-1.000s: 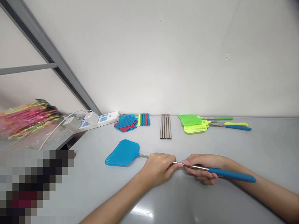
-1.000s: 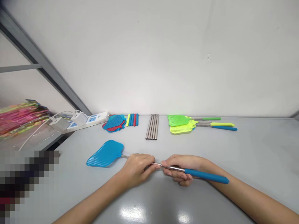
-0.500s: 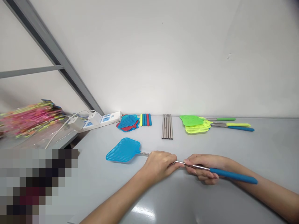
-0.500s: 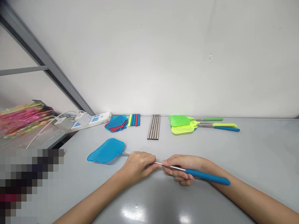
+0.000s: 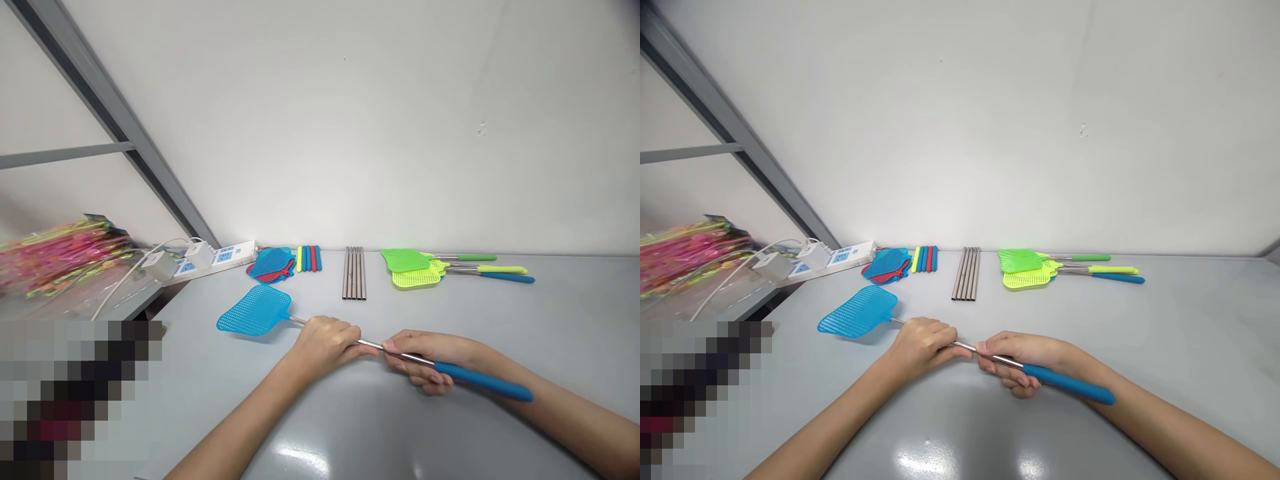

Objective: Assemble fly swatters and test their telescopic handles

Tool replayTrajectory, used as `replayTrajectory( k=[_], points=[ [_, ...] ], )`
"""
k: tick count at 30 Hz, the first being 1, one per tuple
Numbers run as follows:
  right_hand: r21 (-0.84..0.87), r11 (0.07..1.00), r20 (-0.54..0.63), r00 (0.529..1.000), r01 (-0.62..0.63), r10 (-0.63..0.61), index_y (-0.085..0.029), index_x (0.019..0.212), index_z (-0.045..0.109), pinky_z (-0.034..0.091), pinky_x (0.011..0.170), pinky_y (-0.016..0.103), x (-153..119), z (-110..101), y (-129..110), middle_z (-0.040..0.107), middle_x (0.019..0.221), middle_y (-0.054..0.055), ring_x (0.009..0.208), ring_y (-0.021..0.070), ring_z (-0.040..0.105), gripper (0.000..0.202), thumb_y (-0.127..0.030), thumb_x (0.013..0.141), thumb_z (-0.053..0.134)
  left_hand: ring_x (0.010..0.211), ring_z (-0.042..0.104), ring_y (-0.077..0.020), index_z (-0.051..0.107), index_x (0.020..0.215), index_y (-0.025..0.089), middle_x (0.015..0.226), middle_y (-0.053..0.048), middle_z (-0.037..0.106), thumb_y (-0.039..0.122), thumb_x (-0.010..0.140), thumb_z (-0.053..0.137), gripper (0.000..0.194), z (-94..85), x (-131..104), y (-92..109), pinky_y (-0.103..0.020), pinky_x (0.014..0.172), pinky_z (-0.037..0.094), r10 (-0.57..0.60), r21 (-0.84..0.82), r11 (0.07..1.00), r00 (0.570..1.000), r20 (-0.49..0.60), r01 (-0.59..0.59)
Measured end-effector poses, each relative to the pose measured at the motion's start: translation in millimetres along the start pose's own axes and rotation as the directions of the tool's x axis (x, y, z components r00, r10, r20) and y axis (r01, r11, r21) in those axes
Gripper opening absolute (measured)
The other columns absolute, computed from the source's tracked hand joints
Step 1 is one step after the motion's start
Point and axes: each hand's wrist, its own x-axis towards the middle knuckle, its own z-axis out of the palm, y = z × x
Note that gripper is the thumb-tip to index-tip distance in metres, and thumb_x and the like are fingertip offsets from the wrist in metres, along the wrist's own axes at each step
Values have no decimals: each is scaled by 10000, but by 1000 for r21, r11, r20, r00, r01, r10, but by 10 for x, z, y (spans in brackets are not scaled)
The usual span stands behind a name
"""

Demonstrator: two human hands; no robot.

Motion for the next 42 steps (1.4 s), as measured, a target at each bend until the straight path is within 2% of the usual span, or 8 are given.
replayTrajectory(
  k=[5, 15, 34, 42],
  points=[
    [11, 1000, 32, 999, 6, -6, -149, 703, 492, 249, 279, 160, 10, -16, 6, 402, 319, -73, 244, 50, 254, 320, -388, 873, 363, 423, 468, -84, 460, 533, 160, 447, 29, 511, 504, 813, 409, 446, 6, -22, -54, -239, 442, 199, 16, 30, 999, 999, -38, -15],
    [-1, 999, 20, 999, 38, -38, -153, 661, 483, 241, 281, 164, 14, -11, 2, 399, 317, -71, 235, 47, 245, 326, -369, 875, 365, 398, 451, -79, 431, 503, 161, 421, 40, 486, 518, 797, 427, 462, 23, -30, -171, -243, 438, 216, 62, 73, 996, 991, -121, -54],
    [30, 999, -9, 1000, 26, -26, -159, 691, 487, 240, 270, 160, 22, -46, 9, 398, 310, -72, 234, 49, 235, 326, -402, 872, 365, 398, 424, -77, 417, 503, 165, 419, 47, 454, 501, 790, 457, 444, 8, -65, -344, -236, 434, 243, 79, 70, 995, 990, -113, -72],
    [40, 999, 22, 999, 33, -34, -156, 681, 488, 254, 261, 154, 39, -69, -2, 408, 313, -68, 234, 53, 254, 330, -393, 875, 365, 394, 411, -76, 415, 500, 166, 415, 47, 439, 497, 799, 442, 447, 5, -79, -398, -233, 430, 240, 83, 71, 995, 989, -120, -75]
  ],
)
